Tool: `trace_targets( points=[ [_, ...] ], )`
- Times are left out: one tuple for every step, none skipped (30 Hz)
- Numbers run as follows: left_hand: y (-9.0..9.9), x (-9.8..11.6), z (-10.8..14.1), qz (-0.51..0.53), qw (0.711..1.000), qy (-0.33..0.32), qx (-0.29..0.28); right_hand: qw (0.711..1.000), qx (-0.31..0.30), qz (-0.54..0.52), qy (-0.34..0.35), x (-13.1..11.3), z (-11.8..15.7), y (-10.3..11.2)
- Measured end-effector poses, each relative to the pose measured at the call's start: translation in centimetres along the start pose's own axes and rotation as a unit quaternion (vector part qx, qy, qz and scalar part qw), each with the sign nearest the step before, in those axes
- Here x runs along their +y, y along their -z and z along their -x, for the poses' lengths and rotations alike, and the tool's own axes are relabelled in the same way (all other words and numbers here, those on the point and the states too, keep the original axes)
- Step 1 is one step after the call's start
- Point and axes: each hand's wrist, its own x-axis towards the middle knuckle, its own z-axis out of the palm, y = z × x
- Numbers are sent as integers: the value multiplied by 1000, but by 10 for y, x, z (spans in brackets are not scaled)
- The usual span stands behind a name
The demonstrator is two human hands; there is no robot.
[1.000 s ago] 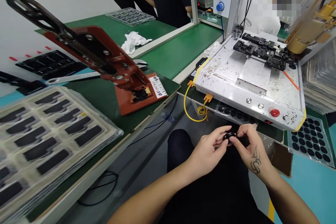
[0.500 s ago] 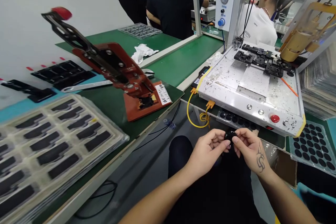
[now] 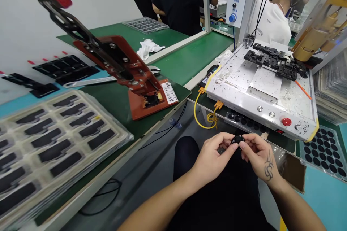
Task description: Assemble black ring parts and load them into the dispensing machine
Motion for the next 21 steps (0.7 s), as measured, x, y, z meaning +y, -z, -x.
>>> trace_targets(
  points=[
    [0,0,0,0,1000,-1,-2,1000,1,2,3,-1,0,0],
    [0,1,0,-1,1000,-3,-2,1000,3,2,5,-1,1,0],
    [-1,1,0,-1,1000,-7,0,1000,4,1,6,-2,1,-1],
    [-1,2,0,-1,1000,-10,3,1000,3,1,6,-2,1,-1],
    [-1,3,1,1,1000,-13,5,1000,3,2,6,-2,2,-1],
    [-1,4,1,3,1000,-15,7,1000,2,4,6,-1,2,-1],
    [-1,5,1,4,1000,-17,7,1000,0,6,5,-1,2,0],
    [-1,5,2,6,1000,-18,8,1000,-1,10,5,-1,3,0],
    [-1,6,2,7,1000,-18,7,1000,-2,13,5,0,3,0],
    [-1,7,3,9,1000,-18,6,1000,-5,17,6,0,4,1],
    [-1,7,3,11,1000,-18,5,1000,-9,21,7,1,4,2],
    [-1,7,3,13,1000,-19,5,1000,-14,27,8,2,4,2],
    [-1,7,3,12,1000,-21,4,999,-17,33,10,2,4,3],
    [-1,6,2,8,1000,-26,5,999,-19,40,13,3,4,3],
    [-1,5,2,2,999,-31,7,999,-21,45,20,3,3,3],
    [-1,4,1,-7,999,-37,12,998,-21,51,29,4,2,3],
    [-2,2,1,-16,999,-41,19,997,-20,55,42,4,1,3],
    [-3,2,2,-23,998,-42,27,996,-19,59,56,4,0,2],
    [-4,1,4,-29,998,-42,35,995,-20,64,69,5,-1,1],
    [-6,2,6,-33,998,-41,44,994,-21,68,78,5,-1,0],
    [-6,3,9,-36,997,-43,51,993,-24,73,84,6,-2,0]
  ],
)
